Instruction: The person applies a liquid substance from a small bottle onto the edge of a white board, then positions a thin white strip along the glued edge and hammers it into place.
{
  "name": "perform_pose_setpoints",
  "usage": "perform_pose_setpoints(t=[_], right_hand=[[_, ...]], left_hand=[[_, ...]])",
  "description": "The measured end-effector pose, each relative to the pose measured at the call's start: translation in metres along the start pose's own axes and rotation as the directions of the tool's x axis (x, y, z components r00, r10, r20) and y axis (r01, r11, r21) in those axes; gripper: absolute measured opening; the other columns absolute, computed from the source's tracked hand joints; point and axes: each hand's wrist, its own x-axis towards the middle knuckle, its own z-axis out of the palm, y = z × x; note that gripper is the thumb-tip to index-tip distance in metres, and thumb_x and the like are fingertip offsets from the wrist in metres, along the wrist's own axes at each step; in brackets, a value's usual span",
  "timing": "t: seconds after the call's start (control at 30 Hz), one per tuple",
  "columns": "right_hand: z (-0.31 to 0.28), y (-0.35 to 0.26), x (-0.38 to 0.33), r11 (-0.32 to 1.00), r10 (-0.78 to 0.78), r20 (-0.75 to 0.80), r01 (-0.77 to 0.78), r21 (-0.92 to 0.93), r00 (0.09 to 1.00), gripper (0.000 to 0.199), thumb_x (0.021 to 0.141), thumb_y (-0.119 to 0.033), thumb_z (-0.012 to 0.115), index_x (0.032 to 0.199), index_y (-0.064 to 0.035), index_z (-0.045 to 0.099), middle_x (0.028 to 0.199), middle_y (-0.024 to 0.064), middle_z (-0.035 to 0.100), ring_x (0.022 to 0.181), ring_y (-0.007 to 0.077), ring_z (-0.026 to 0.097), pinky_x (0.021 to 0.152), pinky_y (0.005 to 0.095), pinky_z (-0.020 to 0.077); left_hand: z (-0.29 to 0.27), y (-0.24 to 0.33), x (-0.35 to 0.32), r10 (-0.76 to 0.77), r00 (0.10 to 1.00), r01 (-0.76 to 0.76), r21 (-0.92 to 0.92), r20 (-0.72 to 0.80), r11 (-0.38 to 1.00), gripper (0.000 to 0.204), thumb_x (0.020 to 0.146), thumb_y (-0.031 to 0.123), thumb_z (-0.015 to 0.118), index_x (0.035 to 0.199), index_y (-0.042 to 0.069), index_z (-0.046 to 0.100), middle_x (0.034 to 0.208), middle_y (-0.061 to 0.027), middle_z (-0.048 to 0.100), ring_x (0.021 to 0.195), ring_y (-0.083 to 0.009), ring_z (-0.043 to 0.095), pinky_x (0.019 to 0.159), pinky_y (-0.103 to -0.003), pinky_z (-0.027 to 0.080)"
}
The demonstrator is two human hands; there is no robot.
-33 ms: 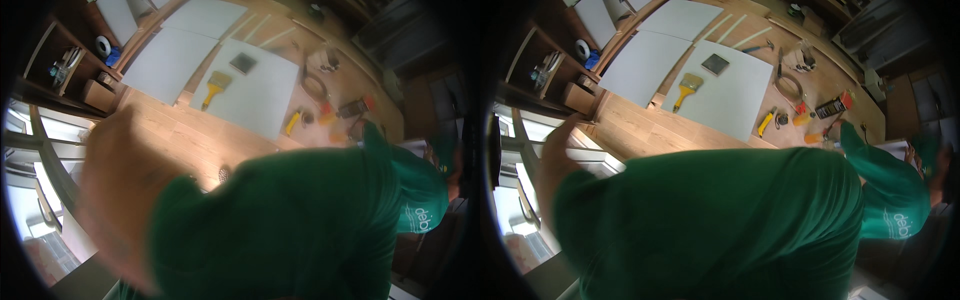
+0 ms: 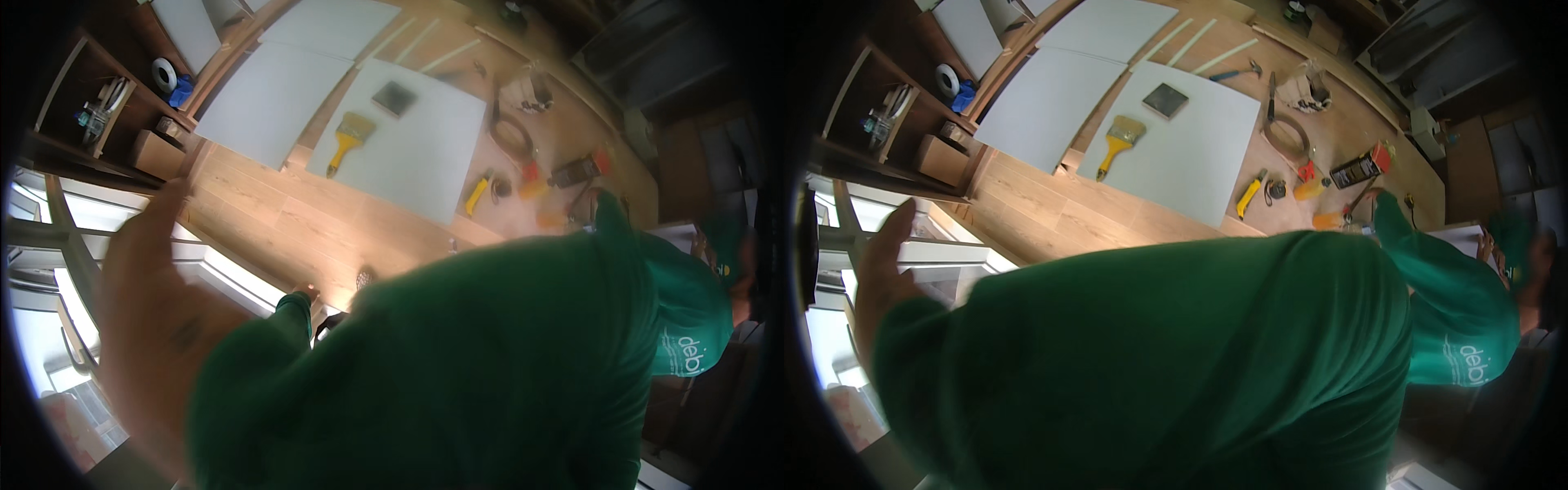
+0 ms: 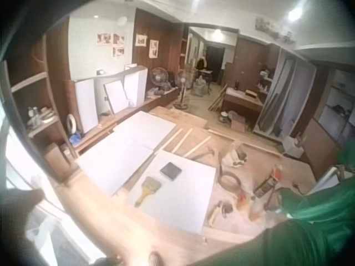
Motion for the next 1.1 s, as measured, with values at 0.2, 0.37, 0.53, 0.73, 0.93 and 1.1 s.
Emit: perform_pose_setpoints(t=[0.2, 0.37, 0.53, 0.73, 0.93, 1.1], right_hand=[[-0.020, -0.001, -0.003, 0.999, -0.020, 0.010, 0.020, 0.044, 1.000, 0.018, 0.088, -0.021, 0.064, 0.091, -0.0029, 0.063, 0.093, 0.0172, 0.061, 0.081, 0.0318, 0.061, 0.074, 0.0424, 0.0490], [-0.006, 0.035, -0.048, 0.958, 0.201, -0.044, -0.187, 0.216, 0.979, 0.018, 0.089, -0.020, 0.063, 0.089, -0.0025, 0.064, 0.086, 0.0157, 0.061, 0.075, 0.0300, 0.061, 0.068, 0.0406, 0.0492], [0.099, 0.077, -0.213, 0.122, 0.717, 0.549, -0.853, 0.508, 0.429, 0.028, 0.095, -0.028, 0.062, 0.095, -0.0003, 0.065, 0.082, 0.0138, 0.065, 0.068, 0.0242, 0.058, 0.065, 0.0337, 0.0478], [0.272, -0.041, -0.488, -0.322, 0.230, 0.854, -0.865, -0.386, -0.466, 0.037, 0.096, -0.035, 0.058, 0.091, 0.0007, 0.068, 0.081, 0.0147, 0.068, 0.070, 0.0278, 0.065, 0.062, 0.0383, 0.0531], [0.286, -0.013, -0.442, -0.462, 0.141, 0.865, -0.805, -0.373, -0.482, 0.048, 0.095, -0.044, 0.060, 0.089, 0.0027, 0.070, 0.081, 0.0177, 0.071, 0.071, 0.0309, 0.070, 0.060, 0.0414, 0.0585], [0.338, 0.039, -0.459, -0.701, 0.152, 0.825, -0.647, -0.298, -0.545, 0.038, 0.095, -0.038, 0.063, 0.096, -0.0009, 0.072, 0.084, 0.0160, 0.069, 0.071, 0.0292, 0.068, 0.057, 0.0421, 0.0604]], left_hand=[[0.012, 0.008, 0.000, -0.020, 0.999, 0.014, -0.164, -0.033, 0.986, 0.056, 0.093, 0.043, 0.056, 0.136, 0.006, 0.056, 0.138, -0.0168, 0.058, 0.126, -0.0305, 0.056, 0.105, -0.040, 0.044], [0.000, -0.021, -0.066, -0.237, 0.965, 0.166, -0.437, -0.112, 0.884, 0.056, 0.092, 0.049, 0.059, 0.126, 0.005, 0.065, 0.130, -0.0159, 0.064, 0.118, -0.0301, 0.062, 0.099, -0.040, 0.049], [-0.050, 0.008, -0.059, -0.065, 0.996, 0.073, -0.141, 0.058, 0.987, 0.055, 0.081, 0.030, 0.076, 0.130, 0.013, 0.059, 0.116, -0.0137, 0.070, 0.108, -0.0294, 0.067, 0.087, -0.043, 0.052], [-0.087, 0.035, -0.092, 0.042, 0.995, -0.077, 0.427, 0.092, 0.901, 0.048, 0.078, 0.028, 0.080, 0.119, 0.011, 0.064, 0.109, -0.0144, 0.071, 0.104, -0.0324, 0.069, 0.084, -0.045, 0.054], [-0.100, -0.026, -0.125, -0.091, 0.995, 0.103, 0.367, -0.049, 0.924, 0.048, 0.076, 0.030, 0.082, 0.115, 0.009, 0.064, 0.100, -0.0167, 0.072, 0.101, -0.0360, 0.068, 0.083, -0.046, 0.055], [-0.132, -0.057, -0.097, -0.143, 0.987, 0.159, 0.394, -0.069, 0.905, 0.048, 0.075, 0.031, 0.083, 0.113, 0.007, 0.064, 0.103, -0.0160, 0.072, 0.101, -0.0340, 0.069, 0.083, -0.045, 0.055]])
